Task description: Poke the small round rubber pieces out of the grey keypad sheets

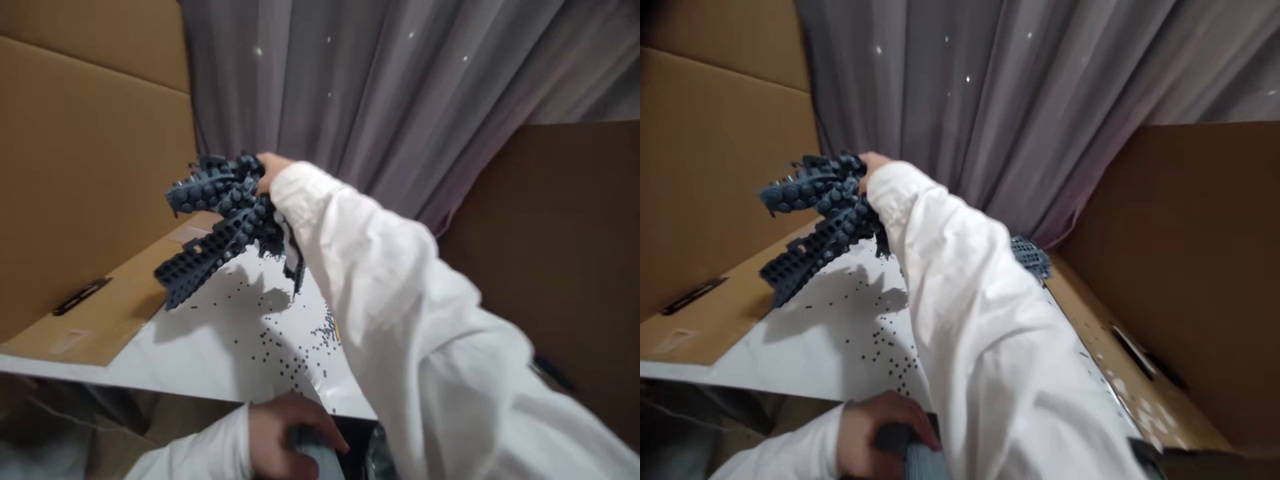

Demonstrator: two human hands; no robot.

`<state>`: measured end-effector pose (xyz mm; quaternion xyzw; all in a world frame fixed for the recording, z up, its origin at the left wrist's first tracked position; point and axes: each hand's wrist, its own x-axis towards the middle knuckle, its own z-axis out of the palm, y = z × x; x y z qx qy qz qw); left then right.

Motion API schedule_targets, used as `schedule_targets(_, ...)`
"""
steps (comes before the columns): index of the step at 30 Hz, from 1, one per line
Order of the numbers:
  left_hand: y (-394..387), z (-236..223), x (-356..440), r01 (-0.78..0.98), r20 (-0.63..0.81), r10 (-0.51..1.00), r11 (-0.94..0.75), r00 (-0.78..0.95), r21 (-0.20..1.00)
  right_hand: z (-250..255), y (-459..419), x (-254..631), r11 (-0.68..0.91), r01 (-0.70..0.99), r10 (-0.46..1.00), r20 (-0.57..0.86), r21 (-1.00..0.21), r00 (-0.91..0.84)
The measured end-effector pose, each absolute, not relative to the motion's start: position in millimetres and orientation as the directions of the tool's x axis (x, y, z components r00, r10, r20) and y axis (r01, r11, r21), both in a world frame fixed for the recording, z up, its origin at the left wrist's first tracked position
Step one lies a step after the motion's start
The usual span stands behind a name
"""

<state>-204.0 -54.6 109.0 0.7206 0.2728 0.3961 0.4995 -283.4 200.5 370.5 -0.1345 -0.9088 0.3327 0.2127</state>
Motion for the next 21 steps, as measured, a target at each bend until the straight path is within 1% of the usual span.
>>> schedule_targets(1, -55.9, 122.2, -228.3, 0.025, 0.310, 0.802, -0.374, 0.511, 0.927, 351.1, 200.8, -301.2, 0.768, 0.108, 0.367, 0.295, -0.631, -0.882)
schedule_targets(2, -56.4, 133.2, -253.2, 0.087, 0.317, 0.837, -0.393, 0.446, 0.916, 331.2, 202.0, -315.9, 0.790, 0.102, 0.343, 0.298, -0.605, -0.891)
schedule_targets(4, -54.7, 148.0, -304.2, 0.321, 0.308, 0.916, -0.381, 0.256, 0.867, 291.0, 207.1, -337.0, 0.810, 0.088, 0.311, 0.299, -0.579, -0.902)
schedule_targets(5, -52.2, 151.7, -330.1, 0.439, 0.310, 0.934, -0.357, 0.176, 0.825, 271.4, 210.8, -343.6, 0.833, 0.111, 0.309, 0.289, -0.542, -0.906)
schedule_targets(6, -48.4, 152.9, -355.8, 0.568, 0.334, 0.939, -0.321, 0.085, 0.758, 252.8, 214.9, -348.2, 0.839, 0.121, 0.307, 0.277, -0.531, -0.911)
schedule_targets(7, -43.5, 151.4, -381.0, 0.689, 0.393, 0.918, -0.248, -0.059, 0.681, 235.4, 219.2, -350.9, 0.841, 0.130, 0.303, 0.258, -0.525, -0.918)
schedule_targets(8, -37.8, 147.6, -404.9, 0.786, 0.449, 0.866, -0.115, -0.221, 0.608, 219.6, 223.4, -352.4, 0.843, 0.144, 0.304, 0.236, -0.519, -0.923)
schedule_targets(9, -31.7, 141.5, -427.0, 0.846, 0.469, 0.824, 0.024, -0.318, 0.532, 205.6, 227.2, -352.9, 0.843, 0.162, 0.308, 0.213, -0.513, -0.927)
schedule_targets(10, -25.4, 133.7, -446.5, 0.874, 0.423, 0.829, 0.149, -0.365, 0.462, 193.6, 230.4, -352.7, 0.841, 0.181, 0.313, 0.185, -0.509, -0.932)
schedule_targets(12, -14.2, 115.6, -475.7, 0.865, 0.341, 0.848, 0.237, -0.406, 0.442, 176.0, 234.8, -351.5, 0.833, 0.225, 0.329, 0.126, -0.505, -0.936)
schedule_targets(16, -0.1, 88.1, -496.7, 0.871, 0.214, 0.902, 0.263, -0.374, 0.416, 166.9, 241.2, -345.4, 0.817, 0.267, 0.342, 0.057, -0.511, -0.938)
schedule_targets(19, 6.6, 84.1, -497.4, 0.876, 0.158, 0.918, 0.277, -0.363, 0.395, 176.9, 250.7, -333.8, 0.800, 0.280, 0.337, 0.011, -0.530, -0.941)
schedule_targets(21, 10.8, 87.2, -497.3, 0.873, 0.149, 0.911, 0.305, -0.384, 0.382, 184.4, 258.8, -320.5, 0.784, 0.278, 0.347, 0.021, -0.554, -0.937)
